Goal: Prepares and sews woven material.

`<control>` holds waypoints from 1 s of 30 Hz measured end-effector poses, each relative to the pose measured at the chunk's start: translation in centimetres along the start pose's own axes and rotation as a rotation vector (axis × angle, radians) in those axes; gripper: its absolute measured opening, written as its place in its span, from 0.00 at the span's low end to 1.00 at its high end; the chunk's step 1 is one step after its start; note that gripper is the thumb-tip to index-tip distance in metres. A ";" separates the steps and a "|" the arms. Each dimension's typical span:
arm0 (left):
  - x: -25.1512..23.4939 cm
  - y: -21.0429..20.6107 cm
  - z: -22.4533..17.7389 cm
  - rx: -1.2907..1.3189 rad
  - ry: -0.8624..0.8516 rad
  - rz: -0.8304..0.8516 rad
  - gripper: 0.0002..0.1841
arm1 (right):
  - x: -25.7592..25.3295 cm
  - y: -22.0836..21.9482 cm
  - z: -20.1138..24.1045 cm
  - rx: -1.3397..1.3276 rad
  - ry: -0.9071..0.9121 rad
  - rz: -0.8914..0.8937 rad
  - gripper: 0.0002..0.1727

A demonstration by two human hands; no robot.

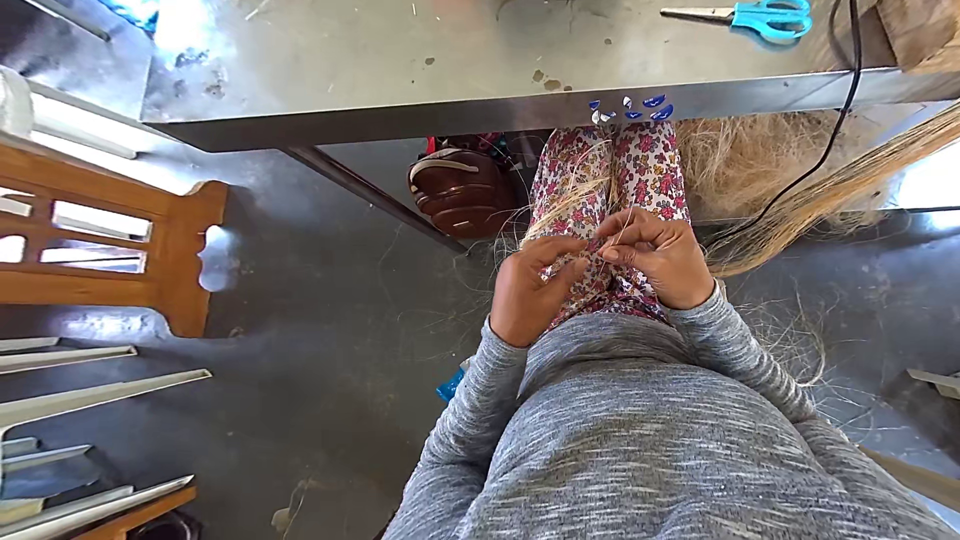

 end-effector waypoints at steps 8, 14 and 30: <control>-2.6 1.4 -0.4 0.619 -0.062 0.192 0.14 | -4.1 -1.2 3.6 0.156 0.172 0.082 0.00; -3.3 3.0 -1.9 0.803 0.027 0.201 0.18 | -7.4 -1.7 5.5 0.202 0.317 0.116 0.01; -3.4 8.6 -3.6 0.708 -0.296 -0.245 0.19 | -8.6 -8.7 1.4 -0.477 -0.164 0.600 0.24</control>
Point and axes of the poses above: each hand's wrist, its own x-axis away from the middle knuckle, its own y-axis out of the back of the hand, z = x × y, the point moved 5 cm from there along -x, towards the middle knuckle, and after that the axes turned 14 degrees about z, right-handed, at the moved point
